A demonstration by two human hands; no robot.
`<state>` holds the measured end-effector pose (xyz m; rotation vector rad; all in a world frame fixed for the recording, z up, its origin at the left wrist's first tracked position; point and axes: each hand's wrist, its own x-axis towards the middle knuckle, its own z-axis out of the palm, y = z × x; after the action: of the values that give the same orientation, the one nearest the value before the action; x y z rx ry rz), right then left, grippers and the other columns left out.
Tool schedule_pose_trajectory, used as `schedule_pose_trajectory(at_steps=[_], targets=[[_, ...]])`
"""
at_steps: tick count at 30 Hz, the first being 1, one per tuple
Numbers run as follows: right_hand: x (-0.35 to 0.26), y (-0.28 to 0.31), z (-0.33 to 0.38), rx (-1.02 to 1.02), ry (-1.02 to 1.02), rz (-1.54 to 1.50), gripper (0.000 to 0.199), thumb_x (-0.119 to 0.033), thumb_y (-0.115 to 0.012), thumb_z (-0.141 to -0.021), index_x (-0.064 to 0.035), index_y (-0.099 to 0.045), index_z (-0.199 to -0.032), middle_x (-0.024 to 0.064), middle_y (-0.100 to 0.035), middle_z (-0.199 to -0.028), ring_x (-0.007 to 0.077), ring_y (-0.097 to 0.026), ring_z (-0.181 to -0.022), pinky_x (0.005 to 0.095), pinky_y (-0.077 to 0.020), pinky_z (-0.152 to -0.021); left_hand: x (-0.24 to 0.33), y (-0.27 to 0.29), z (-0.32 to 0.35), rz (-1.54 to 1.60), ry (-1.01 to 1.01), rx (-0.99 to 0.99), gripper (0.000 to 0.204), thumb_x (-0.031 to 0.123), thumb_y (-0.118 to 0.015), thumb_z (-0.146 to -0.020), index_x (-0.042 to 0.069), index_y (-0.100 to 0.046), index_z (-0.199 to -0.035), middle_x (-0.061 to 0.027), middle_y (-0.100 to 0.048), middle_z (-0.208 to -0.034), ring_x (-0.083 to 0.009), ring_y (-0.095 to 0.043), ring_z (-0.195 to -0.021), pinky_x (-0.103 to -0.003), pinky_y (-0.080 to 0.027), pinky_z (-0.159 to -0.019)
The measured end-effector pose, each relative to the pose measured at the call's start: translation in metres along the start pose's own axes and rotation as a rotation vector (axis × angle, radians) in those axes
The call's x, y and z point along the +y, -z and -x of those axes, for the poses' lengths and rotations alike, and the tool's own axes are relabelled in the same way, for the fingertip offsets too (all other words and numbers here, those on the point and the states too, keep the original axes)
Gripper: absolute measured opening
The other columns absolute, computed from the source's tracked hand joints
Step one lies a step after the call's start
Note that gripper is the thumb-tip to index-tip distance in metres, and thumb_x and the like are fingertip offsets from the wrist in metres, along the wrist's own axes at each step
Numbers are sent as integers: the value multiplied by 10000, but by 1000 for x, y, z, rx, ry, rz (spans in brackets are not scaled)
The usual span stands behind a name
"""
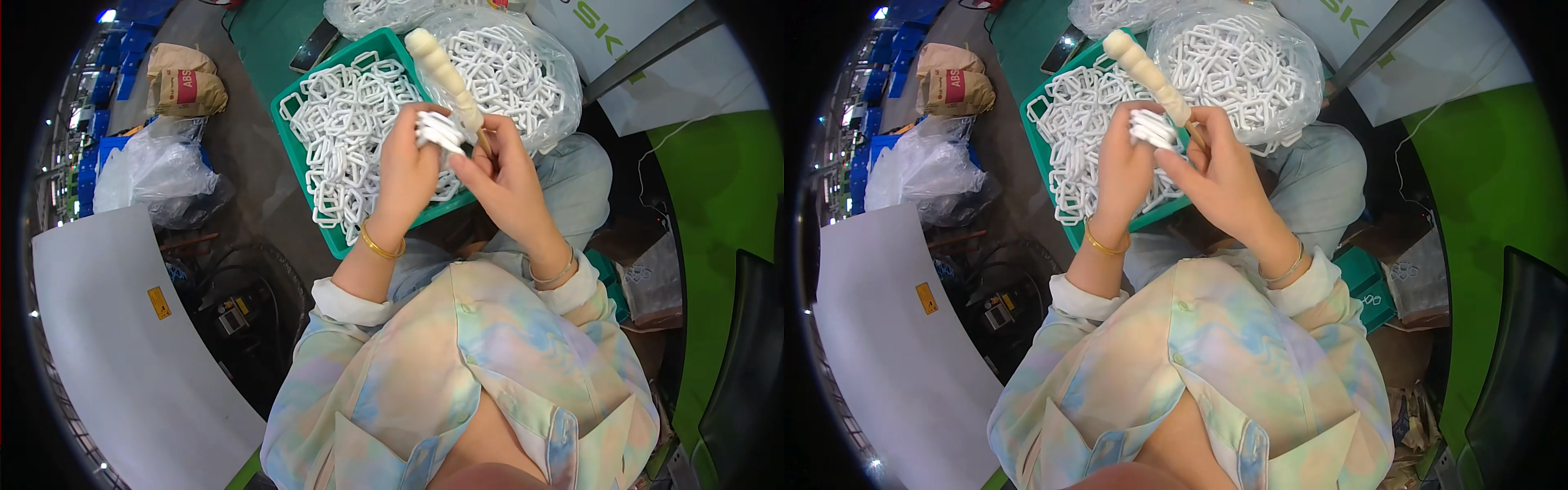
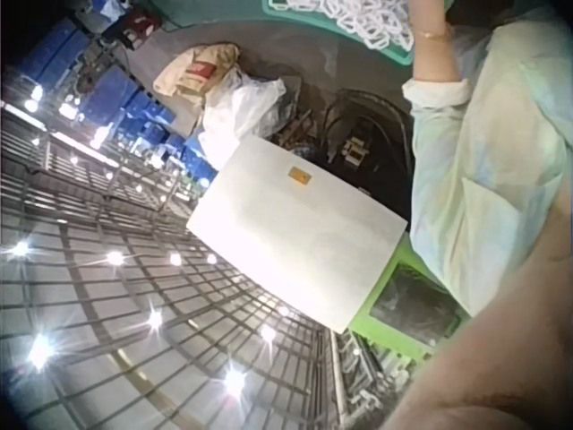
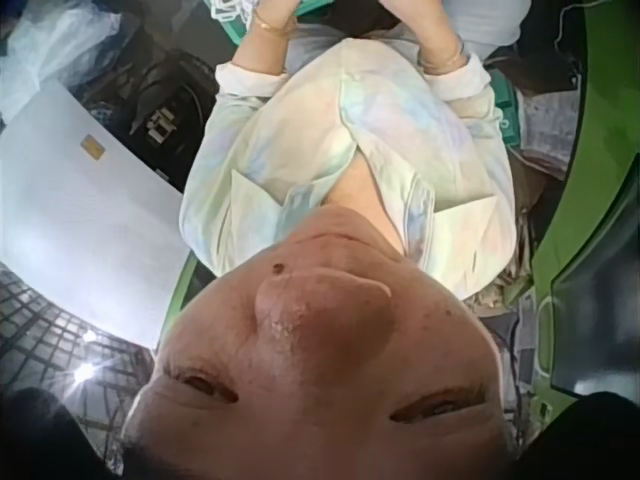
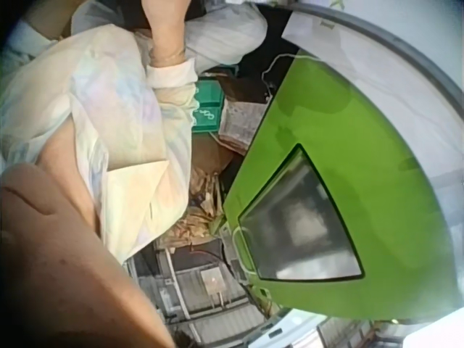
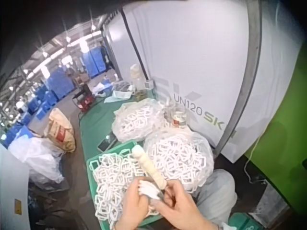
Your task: Assembling white plastic clips onto a cylindrical mandrel at a manual assembly station.
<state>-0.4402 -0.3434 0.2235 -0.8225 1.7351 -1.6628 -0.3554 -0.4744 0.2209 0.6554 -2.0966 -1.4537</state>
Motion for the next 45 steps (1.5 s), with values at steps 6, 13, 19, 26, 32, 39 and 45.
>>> schedule_pose_trajectory(at_steps=[6,13,19,26,32,39,45], targets=[[28,7,19,2,180,373,147,-166,-548,-996,-37,-599,-1045,128,-576,-802,288,-556,-698,357,-451,-621,-33,12,-13,1141,444,-71,195,135,-575,-998,25,-538,-1154,-39,-593,-854,-130,-589,-816,-281,-497,-695],[30,18,27,60,318,459,185,-158,-526,-1007,-8,-628,-968,143,-553,-760,283,-533,-635,343,-442,-600,-31,5,-16,1862,853,-247,153,176,-540,-1004,48,-601,-1063,-89,-647,-871,-272,-597,-881,-427,-492,-823],[7,25,10,146,89,264,158,-127,-604,-982,7,-635,-1060,47,-637,-802,87,-548,-704,259,-449,-641,-19,-10,-9,1746,713,-297,111,160,-576,-999,69,-615,-1051,-89,-656,-991,-248,-595,-1015,-409,-483,-902],[-1,14,-3,-34,100,67,217,-67,-657,-945,10,-612,-1143,-33,-581,-832,29,-486,-747,192,-419,-677,-15,-29,-2,1748,553,-308,338,170,-457,-1044,-21,-548,-1308,-182,-571,-1306,-304,-505,-1288,-453,-424,-1124],[5,23,-12,318,83,-114,271,-28,-708,-901,-8,-578,-1138,-66,-544,-773,-7,-391,-671,175,-321,-580,-5,-34,-5,1571,605,-135,315,98,-580,-992,-12,-553,-1286,-156,-604,-1260,-309,-549,-1227,-435,-465,-1078],[-2,25,-11,236,97,-1,310,-35,-723,-892,-17,-542,-1144,-95,-408,-675,0,-346,-616,172,-293,-567,-10,-44,-7,1629,551,-215,338,118,-565,-1004,-44,-531,-1298,-184,-602,-1290,-297,-566,-1228,-423,-482,-1066],[-3,14,3,80,108,28,287,-17,-692,-914,-22,-529,-1151,-79,-460,-707,-1,-378,-625,168,-294,-574,-35,-38,-5,1772,479,-495,326,63,-558,-993,-25,-525,-1305,-163,-612,-1250,-293,-576,-1218,-448,-456,-1104]])
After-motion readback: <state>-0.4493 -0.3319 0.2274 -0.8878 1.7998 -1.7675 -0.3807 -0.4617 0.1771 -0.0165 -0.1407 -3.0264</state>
